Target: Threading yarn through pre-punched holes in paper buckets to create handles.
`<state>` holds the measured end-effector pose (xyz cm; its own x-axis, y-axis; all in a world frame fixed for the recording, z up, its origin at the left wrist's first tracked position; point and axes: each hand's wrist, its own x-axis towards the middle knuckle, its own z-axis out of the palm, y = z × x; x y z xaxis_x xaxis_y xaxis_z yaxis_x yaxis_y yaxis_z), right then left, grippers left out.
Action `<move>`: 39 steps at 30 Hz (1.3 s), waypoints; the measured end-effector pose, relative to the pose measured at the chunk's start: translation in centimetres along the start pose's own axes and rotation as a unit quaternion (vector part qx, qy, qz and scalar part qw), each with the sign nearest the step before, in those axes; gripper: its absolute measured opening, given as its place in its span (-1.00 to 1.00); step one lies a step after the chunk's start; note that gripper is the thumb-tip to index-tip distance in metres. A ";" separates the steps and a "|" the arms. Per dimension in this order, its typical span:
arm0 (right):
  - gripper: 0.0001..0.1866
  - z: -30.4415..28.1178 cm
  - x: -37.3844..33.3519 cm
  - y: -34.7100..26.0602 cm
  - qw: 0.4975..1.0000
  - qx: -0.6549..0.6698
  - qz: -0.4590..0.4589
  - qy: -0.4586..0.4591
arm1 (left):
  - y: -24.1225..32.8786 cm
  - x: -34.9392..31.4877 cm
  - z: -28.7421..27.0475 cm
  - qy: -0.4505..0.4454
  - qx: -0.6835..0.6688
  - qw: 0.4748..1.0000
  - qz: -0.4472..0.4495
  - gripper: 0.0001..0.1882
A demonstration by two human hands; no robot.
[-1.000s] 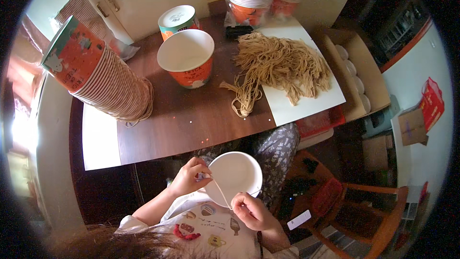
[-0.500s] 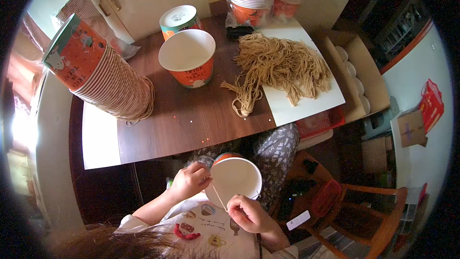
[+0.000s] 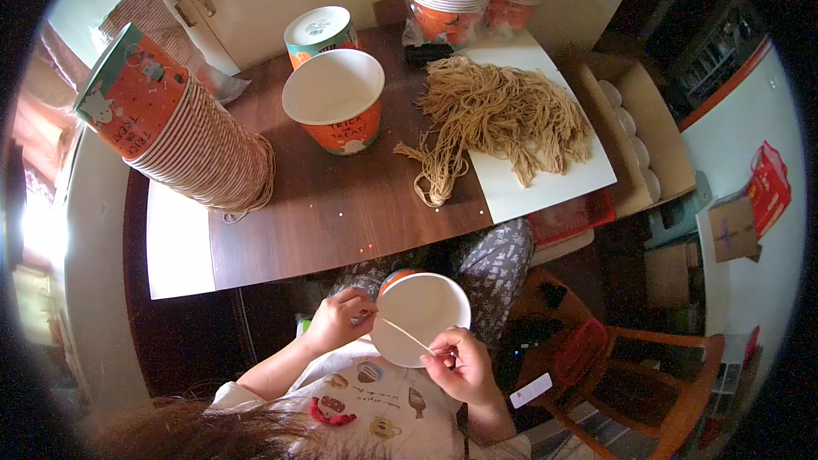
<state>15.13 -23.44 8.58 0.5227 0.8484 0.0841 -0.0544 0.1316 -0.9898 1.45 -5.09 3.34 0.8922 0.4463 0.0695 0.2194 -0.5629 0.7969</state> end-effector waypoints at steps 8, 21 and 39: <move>-0.71 -0.1 0.8 -3.1 0.965 -0.228 0.107 -0.077 | -1.4 0.0 -0.2 -0.002 -0.084 0.996 0.018 -0.89; -0.76 2.5 3.4 7.0 0.913 -0.390 -0.069 -0.099 | -0.4 -0.1 0.3 0.014 -0.028 0.999 0.042 -0.91; -0.90 3.7 2.5 6.7 0.959 -0.278 0.058 -0.024 | -0.6 -0.6 0.8 0.014 -0.065 0.997 0.048 -0.90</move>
<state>12.93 -18.58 2.54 0.4997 0.8654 -0.0376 0.3589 -0.2464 -0.9003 1.15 -5.61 2.33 0.8949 0.4149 0.1646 0.0790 -0.5101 0.8565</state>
